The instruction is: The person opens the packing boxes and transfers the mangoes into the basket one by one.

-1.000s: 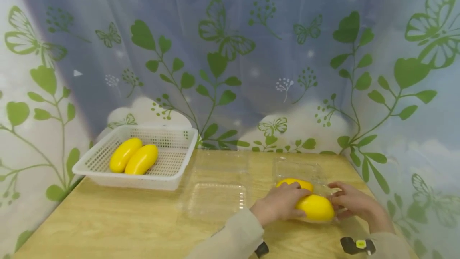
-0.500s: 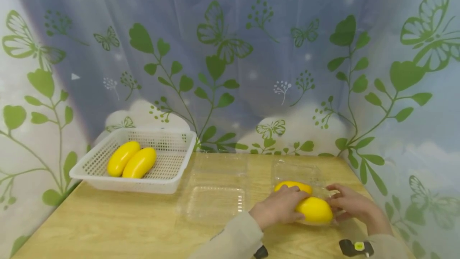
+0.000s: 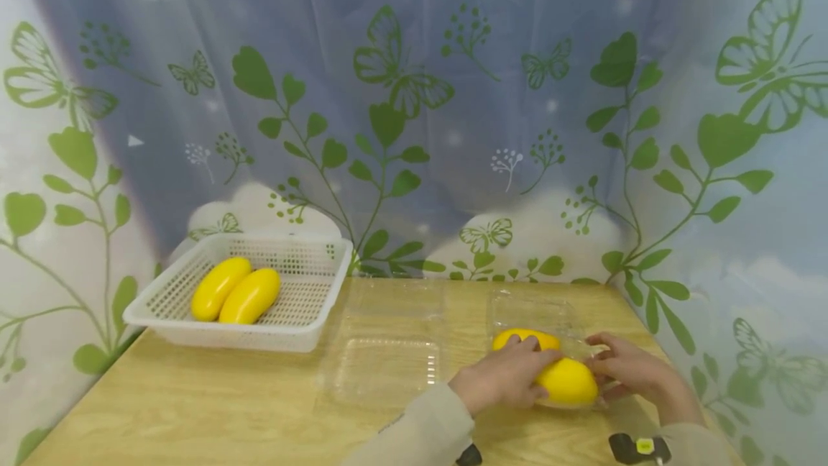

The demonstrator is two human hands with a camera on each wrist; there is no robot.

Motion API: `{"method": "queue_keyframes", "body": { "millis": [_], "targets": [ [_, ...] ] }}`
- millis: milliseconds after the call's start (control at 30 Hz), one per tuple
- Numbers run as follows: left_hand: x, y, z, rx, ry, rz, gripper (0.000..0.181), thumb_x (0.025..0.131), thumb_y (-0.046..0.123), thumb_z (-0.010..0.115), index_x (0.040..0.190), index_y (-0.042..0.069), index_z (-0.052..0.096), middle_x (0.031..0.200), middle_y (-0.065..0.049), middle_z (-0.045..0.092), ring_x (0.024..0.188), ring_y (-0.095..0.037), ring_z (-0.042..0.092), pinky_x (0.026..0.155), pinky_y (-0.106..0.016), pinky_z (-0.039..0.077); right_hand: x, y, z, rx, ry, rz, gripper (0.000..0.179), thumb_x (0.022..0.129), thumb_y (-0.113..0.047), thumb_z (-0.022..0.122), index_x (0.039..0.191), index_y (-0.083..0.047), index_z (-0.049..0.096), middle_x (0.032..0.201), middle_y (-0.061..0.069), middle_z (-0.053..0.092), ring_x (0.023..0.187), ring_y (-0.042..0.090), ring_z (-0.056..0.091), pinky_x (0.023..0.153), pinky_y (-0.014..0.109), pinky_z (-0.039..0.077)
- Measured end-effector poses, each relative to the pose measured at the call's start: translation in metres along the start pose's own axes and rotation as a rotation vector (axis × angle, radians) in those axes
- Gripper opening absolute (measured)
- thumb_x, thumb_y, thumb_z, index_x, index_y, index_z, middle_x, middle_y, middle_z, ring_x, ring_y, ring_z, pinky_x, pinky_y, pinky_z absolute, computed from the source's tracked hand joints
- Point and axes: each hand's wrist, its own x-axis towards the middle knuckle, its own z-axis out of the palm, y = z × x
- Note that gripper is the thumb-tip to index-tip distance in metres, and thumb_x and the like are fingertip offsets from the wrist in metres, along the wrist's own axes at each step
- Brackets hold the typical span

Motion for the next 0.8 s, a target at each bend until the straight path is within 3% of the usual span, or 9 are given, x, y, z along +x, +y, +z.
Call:
{"method": "queue_keyframes", "body": {
  "millis": [267,533,800],
  "targets": [
    [0.001,-0.002,0.003,0.021,0.007,0.043,0.058,0.1,0.04,0.066,0.152,0.042,0.042,0.143,0.015,0.05,0.116,-0.007,0.048,0.087,-0.023,0.049,-0.002,0.001,0.0,0.005,-0.028,-0.009,0.075,0.106,-0.015,0.052,0.153,0.018,0.005,0.148,0.05,0.031,0.109,0.027,0.069,0.081,0.041,0.064],
    [0.001,0.0,-0.006,0.025,0.012,0.056,0.051,0.1,0.038,0.067,0.147,0.041,0.048,0.142,0.015,0.049,0.116,-0.007,0.05,0.084,-0.022,0.051,-0.004,-0.001,-0.001,-0.001,-0.033,-0.026,0.072,0.105,-0.012,0.049,0.152,0.02,0.006,0.147,0.051,0.03,0.107,0.024,0.068,0.081,0.042,0.064],
    [0.002,0.004,-0.01,0.046,-0.045,0.034,0.059,0.099,0.042,0.067,0.153,0.042,0.042,0.149,0.016,0.049,0.124,-0.007,0.051,0.099,-0.024,0.05,-0.004,0.0,-0.003,-0.001,-0.028,-0.029,0.072,0.104,-0.01,0.048,0.153,0.019,0.004,0.145,0.048,0.037,0.105,0.027,0.071,0.079,0.041,0.064]
  ]
}}
